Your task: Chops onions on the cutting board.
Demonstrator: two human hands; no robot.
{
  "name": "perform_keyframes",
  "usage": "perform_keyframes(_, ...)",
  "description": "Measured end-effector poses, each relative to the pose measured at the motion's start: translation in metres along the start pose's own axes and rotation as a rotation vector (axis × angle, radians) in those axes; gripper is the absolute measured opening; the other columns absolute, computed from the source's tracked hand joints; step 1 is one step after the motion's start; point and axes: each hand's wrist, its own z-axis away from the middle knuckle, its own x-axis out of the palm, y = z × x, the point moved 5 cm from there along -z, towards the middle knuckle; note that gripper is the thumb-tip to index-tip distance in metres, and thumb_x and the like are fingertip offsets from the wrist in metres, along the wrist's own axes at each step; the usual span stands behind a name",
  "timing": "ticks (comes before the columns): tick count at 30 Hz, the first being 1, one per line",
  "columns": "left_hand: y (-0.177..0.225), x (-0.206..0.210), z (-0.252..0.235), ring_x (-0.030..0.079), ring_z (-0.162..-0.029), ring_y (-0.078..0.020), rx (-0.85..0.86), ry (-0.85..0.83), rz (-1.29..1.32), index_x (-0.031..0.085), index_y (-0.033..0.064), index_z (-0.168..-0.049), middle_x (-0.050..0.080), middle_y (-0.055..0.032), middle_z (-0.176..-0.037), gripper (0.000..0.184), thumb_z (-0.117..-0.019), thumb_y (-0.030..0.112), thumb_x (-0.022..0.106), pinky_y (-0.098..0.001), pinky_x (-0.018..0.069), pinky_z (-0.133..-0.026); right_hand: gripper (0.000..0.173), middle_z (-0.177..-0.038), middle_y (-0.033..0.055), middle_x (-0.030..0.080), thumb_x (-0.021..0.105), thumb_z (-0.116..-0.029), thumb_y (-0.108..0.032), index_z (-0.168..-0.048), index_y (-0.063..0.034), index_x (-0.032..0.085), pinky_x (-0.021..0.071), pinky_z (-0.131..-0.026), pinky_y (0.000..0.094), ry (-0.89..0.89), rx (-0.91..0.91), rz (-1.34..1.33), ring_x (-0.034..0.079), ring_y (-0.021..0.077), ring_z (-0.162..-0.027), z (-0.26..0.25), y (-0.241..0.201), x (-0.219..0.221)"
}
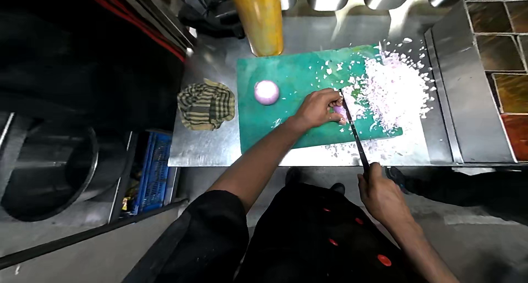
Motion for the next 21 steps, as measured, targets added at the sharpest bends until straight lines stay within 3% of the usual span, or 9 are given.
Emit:
perform_keyframes(7,-0.001,0.0,0.0,0.071,-0.09,-0.0204,0.023,0.026,-0.015,0.072,0.0018,-0.102,0.071,-0.011,-0.101,0.045,-0.0785,0.036,0.089,-0.0383,0.0597,-0.08,0.024,-0.071,0.012,0.062,0.056,-0.1047,-0.027,-0.115,-0.0063,0.05,0.0549,-0.057,0.0529,-0.108,0.091,0.012,0.068,0.0354,-0.065,-0.02,-0.005,0.002)
perform_keyframes(11,-0.002,0.002,0.002,0.071,-0.09,-0.02,-0.001,0.016,-0.019,0.073,0.0027,-0.102,0.071,-0.0104,-0.101,0.043,-0.0785,0.035,0.089,-0.038,0.0598,-0.08,0.029,-0.071,0.0131,0.063,0.053,-0.105,-0.027,-0.122,-0.0033,0.05,0.0559,-0.058,0.0529,-0.125,0.082,-0.025,0.068,0.0354,-0.065,-0.004,0.006,0.029)
perform_keyframes(21,-0.001,0.0,0.003,0.071,-0.089,-0.0176,0.01,0.037,-0.022,0.072,0.0023,-0.102,0.072,-0.0098,-0.102,0.045,-0.0778,0.036,0.09,-0.0342,0.0598,-0.08,0.022,-0.065,0.0101,0.059,0.056,-0.1031,-0.024,-0.113,-0.0051,0.051,0.0533,-0.052,0.0513,-0.044,0.027,0.009,0.066,0.0341,-0.058,-0.005,-0.002,-0.002)
